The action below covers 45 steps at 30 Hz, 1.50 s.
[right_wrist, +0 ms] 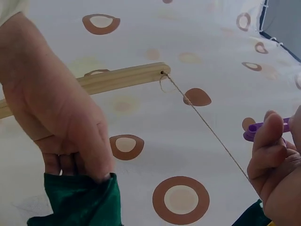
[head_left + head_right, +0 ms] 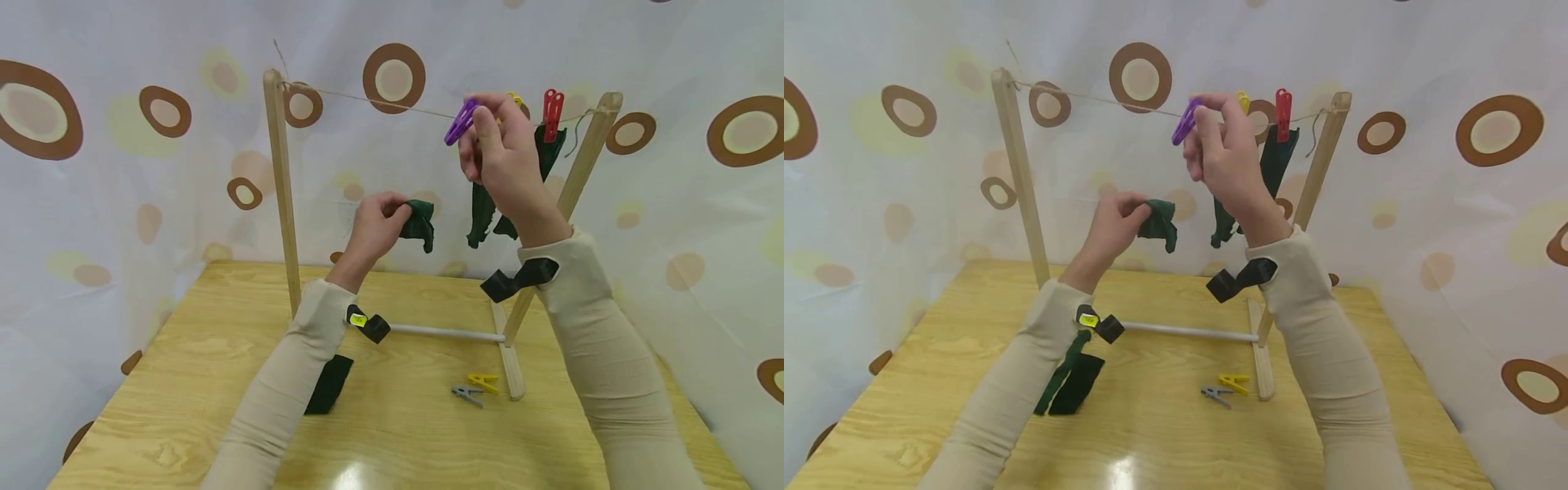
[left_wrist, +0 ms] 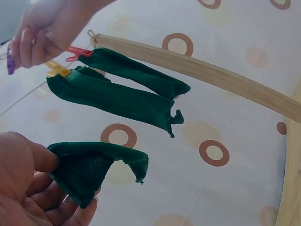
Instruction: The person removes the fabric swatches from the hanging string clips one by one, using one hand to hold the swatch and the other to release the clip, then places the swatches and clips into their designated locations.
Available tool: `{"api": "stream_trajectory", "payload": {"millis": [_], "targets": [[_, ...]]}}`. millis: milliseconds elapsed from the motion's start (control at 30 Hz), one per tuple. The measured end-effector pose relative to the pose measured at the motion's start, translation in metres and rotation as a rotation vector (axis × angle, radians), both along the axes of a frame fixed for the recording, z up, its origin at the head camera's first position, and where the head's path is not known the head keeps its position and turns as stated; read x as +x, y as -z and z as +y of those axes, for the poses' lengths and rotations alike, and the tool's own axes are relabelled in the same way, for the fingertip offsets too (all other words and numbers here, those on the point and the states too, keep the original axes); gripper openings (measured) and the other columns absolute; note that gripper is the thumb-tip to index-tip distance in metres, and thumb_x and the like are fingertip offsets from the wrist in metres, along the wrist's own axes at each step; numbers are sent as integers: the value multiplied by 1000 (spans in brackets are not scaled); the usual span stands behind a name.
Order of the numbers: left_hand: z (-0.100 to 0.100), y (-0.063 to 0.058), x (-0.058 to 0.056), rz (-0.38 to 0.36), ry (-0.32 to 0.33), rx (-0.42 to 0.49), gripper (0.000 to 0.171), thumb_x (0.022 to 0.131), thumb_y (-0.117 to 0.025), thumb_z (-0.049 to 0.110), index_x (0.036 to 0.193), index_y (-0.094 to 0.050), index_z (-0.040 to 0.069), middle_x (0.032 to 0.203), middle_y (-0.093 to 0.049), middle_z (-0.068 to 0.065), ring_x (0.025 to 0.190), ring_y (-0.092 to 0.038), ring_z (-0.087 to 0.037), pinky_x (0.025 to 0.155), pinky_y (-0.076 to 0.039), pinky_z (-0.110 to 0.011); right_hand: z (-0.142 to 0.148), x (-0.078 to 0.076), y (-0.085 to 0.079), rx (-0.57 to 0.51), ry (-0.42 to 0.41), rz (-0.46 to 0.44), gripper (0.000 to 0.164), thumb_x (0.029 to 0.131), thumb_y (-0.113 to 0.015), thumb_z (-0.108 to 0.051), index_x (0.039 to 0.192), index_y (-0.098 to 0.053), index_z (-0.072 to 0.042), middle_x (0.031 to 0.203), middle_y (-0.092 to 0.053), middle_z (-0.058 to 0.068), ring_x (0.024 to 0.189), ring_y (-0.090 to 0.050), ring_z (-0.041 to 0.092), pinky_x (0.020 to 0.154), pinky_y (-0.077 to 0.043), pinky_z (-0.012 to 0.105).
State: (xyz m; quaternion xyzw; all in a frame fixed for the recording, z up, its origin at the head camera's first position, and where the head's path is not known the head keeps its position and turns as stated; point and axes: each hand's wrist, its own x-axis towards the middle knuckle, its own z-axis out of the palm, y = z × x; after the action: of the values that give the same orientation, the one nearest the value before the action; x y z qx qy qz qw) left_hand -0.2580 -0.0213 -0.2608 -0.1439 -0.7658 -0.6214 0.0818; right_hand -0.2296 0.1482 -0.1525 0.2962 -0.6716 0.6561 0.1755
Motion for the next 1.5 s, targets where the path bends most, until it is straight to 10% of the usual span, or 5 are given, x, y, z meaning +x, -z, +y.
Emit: {"api": "stream_trajectory", "payload": {"millis": [767, 1500], "targets": [[-9, 3, 7, -10, 14, -6, 20, 96, -54, 12, 106, -68, 1, 96, -68, -14, 87, -62, -22, 79, -52, -30, 32, 31, 81, 447, 87, 23, 24, 98, -45, 2, 121, -39, 9, 84, -64, 7, 58, -60, 12, 57, -52, 18], [-12, 24, 19, -34, 70, 1, 19, 96, -53, 9, 103, -69, 0, 95, -69, -16, 81, -62, -20, 73, -51, -25, 68, 42, 157, 365, 0, -107, 20, 97, -42, 7, 116, -38, 13, 83, -64, -8, 58, -59, 11, 54, -51, 19]]}}
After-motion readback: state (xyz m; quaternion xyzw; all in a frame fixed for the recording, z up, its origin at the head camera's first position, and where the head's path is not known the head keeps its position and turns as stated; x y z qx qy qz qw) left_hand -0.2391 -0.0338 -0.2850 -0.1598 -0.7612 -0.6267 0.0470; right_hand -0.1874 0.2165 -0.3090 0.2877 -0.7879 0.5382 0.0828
